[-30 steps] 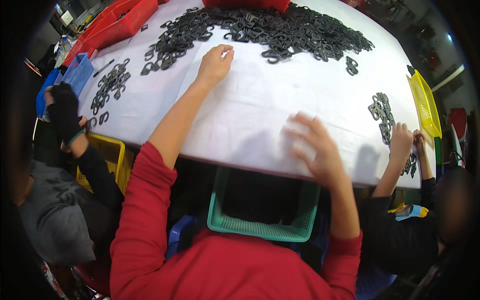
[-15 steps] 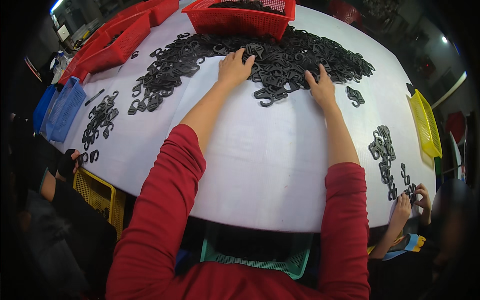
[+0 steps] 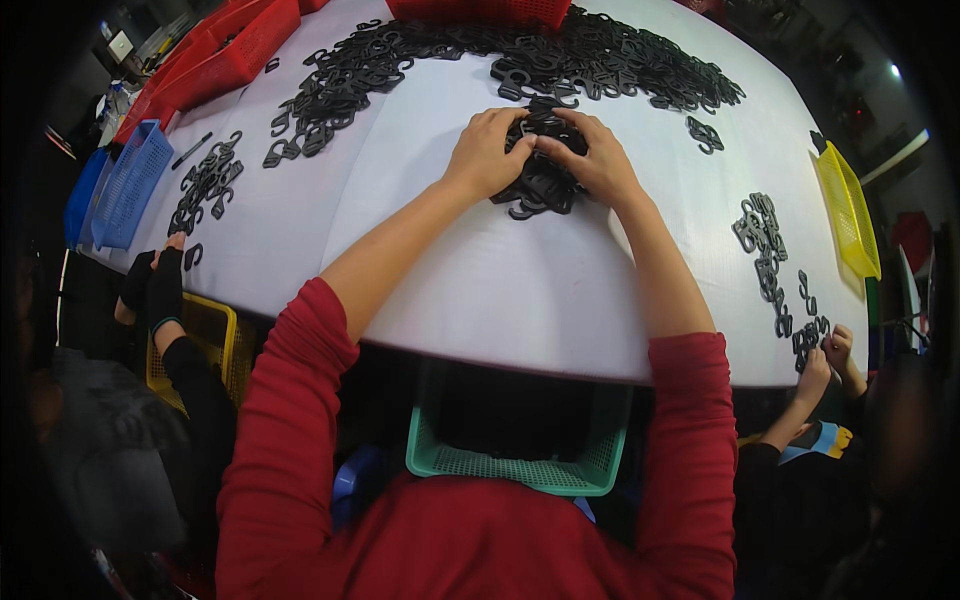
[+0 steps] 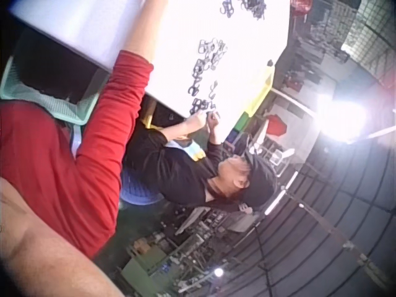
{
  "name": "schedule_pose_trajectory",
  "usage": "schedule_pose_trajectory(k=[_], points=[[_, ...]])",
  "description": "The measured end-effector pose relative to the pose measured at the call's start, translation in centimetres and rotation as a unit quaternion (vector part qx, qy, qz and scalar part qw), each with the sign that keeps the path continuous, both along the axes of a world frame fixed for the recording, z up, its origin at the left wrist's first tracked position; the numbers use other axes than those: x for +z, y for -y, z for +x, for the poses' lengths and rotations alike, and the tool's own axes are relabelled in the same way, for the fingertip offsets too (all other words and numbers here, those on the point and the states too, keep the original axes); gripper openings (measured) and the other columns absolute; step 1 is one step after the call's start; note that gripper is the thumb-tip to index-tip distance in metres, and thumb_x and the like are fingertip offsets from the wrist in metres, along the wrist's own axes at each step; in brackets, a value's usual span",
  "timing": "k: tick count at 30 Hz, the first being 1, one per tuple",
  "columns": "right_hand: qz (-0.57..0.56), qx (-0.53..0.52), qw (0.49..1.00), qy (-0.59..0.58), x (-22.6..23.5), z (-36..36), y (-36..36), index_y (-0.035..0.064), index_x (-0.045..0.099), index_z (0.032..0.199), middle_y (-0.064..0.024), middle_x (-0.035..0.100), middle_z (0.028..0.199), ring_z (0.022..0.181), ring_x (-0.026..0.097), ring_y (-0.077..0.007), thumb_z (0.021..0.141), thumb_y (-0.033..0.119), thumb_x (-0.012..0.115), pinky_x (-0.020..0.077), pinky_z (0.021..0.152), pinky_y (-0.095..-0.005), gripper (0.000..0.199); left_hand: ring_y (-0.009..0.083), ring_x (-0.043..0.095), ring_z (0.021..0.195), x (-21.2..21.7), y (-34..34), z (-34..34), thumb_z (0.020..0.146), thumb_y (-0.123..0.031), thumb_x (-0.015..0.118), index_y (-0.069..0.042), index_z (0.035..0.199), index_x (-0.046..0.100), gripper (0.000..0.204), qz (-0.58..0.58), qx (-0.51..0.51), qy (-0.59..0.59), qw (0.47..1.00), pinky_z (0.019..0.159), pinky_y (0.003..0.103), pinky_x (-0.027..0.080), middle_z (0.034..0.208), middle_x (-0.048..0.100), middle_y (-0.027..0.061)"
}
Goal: The person pours black plastic hooks from a green basket onto a white table, then repeatedly picks up individual hooks and places them into the basket. Other people at the table are also handling hooks.
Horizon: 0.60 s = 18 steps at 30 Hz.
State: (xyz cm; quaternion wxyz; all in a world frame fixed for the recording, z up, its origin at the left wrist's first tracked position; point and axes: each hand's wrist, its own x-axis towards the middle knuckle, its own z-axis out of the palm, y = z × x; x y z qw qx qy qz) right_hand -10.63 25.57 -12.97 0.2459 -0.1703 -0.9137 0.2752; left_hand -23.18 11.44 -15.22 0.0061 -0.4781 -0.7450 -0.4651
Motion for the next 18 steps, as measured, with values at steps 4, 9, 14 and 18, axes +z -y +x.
schedule_pose_trajectory(k=[4, 9, 14, 18], points=[[0.05, 0.025, 0.997, 0.053, 0.5, 5.2, 4.0, 0.0185, 0.061, 0.126, -0.0153, 0.056, 0.127, 0.125, 0.048, -0.0314, 0.08, 0.053, 0.071, 0.0294, 0.108, -0.0517, 0.059, 0.0299, 0.052, 0.121, 0.5, 4.0, 3.2, 0.088, -0.022, 0.062, -0.011, 0.125, 0.058, 0.039, -0.003, -0.019, -0.063, 0.998, 0.107, 0.05, 0.033, 0.129, 0.057, 0.0125], [0.084, 0.039, 0.992, 0.087, 0.9, 10.9, 8.4, 0.0224, 0.063, 0.123, -0.0105, 0.046, 0.14, 0.134, 0.039, -0.0332, 0.082, 0.045, 0.071, 0.017, 0.112, -0.0631, 0.047, 0.0279, 0.055, 0.119, 1.7, 9.4, 6.7, 0.088, -0.018, 0.062, -0.014, 0.129, 0.056, 0.042, -0.018, -0.015, -0.081, 0.996, 0.111, 0.062, 0.021, 0.127, 0.06, 0.0069], [0.142, -0.037, 0.983, 0.107, 0.9, 16.5, 8.3, 0.0214, 0.065, 0.119, -0.0101, 0.05, 0.137, 0.137, 0.036, -0.0352, 0.084, 0.035, 0.07, 0.0192, 0.11, -0.0658, 0.038, 0.0229, 0.062, 0.107, 2.8, 12.0, 7.4, 0.088, -0.013, 0.062, -0.013, 0.12, 0.062, 0.032, -0.086, 0.008, -0.033, 0.996, 0.11, 0.063, 0.021, 0.116, 0.066, 0.0049], [0.166, -0.108, 0.978, 0.061, 1.1, 18.8, 8.2, 0.0179, 0.067, 0.116, -0.0081, 0.054, 0.132, 0.133, 0.042, -0.0326, 0.086, 0.028, 0.069, 0.0238, 0.108, -0.0649, 0.031, 0.0232, 0.062, 0.102, 1.6, 12.8, 8.4, 0.083, -0.005, 0.065, -0.01, 0.107, 0.069, 0.025, 0.017, 0.099, -0.171, 0.98, 0.102, 0.045, 0.039, 0.11, 0.068, 0.0053]])
